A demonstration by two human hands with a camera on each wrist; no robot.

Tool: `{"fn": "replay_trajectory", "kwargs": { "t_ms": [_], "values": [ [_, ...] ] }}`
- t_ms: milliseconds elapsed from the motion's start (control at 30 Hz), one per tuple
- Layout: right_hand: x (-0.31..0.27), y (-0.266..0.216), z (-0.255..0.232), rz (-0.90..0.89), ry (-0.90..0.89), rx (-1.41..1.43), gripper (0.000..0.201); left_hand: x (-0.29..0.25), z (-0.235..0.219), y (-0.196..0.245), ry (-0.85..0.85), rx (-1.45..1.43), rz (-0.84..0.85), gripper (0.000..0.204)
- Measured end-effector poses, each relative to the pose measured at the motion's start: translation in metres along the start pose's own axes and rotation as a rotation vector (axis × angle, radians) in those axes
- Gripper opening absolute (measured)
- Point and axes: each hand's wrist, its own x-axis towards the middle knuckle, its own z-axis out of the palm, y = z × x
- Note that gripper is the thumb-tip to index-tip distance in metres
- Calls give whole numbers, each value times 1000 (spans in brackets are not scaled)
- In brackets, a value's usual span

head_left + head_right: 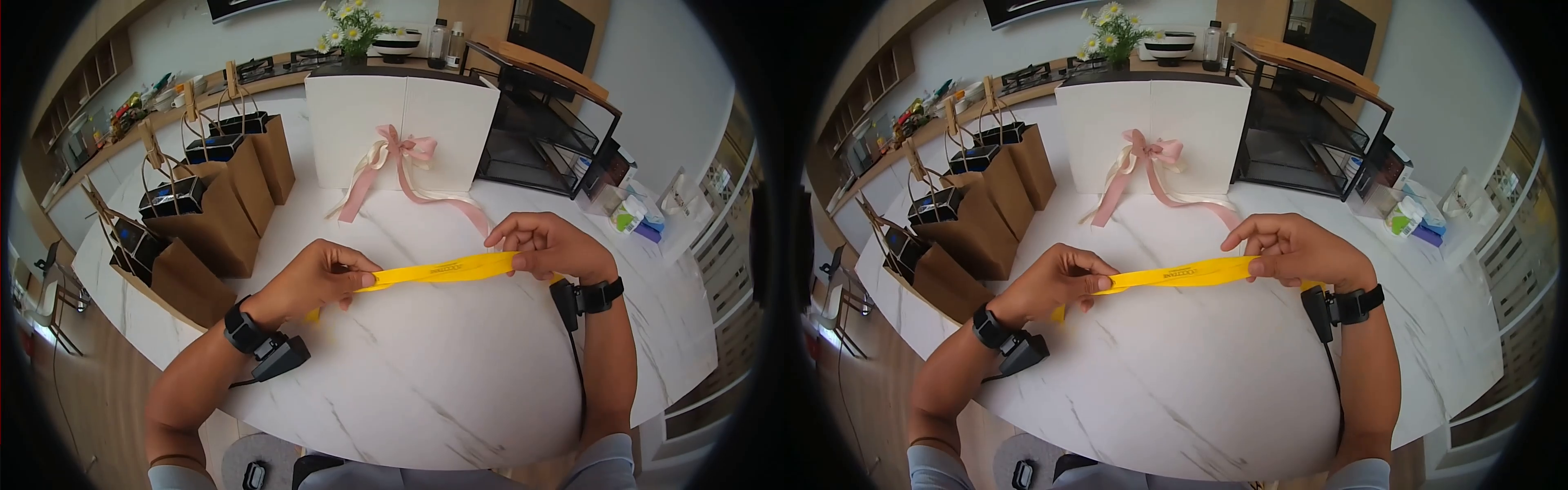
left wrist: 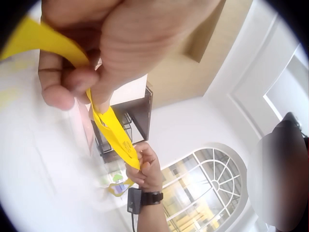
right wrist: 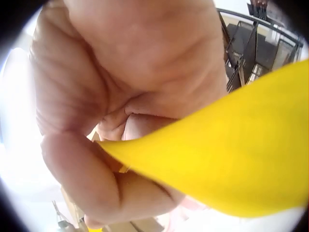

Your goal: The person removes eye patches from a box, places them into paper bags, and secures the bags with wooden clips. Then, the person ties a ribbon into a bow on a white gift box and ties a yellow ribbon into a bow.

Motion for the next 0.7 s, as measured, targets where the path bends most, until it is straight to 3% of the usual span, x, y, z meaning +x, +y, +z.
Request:
{"fn": "replay_trajectory", "kwargs": {
  "t_ms": [167, 267, 433, 500, 567, 600, 700],
  "values": [
    [-5, 23, -20, 238, -10, -73, 23, 6, -7, -3, 49, 121, -33, 18],
    [-5, 36, -27, 230, -16, -184, 21, 2, -4, 0, 50, 211, -12, 16],
    [-17, 60, -51, 320, -32, -213, 17, -11, 11, 26, 40, 624, -47, 18],
    [-18, 60, -53, 322, -31, -234, 18, -9, 11, 22, 53, 636, -35, 18],
    [-17, 46, -45, 154, -71, -379, 21, -11, 13, 22, 69, 644, -26, 17],
    [-19, 24, -37, 181, -30, -484, 27, -11, 15, 24, 88, 720, 87, 13],
    [6, -4, 4, -218, 41, -281, 53, -14, 33, 33, 111, 703, 321, 10]
  ]
}}
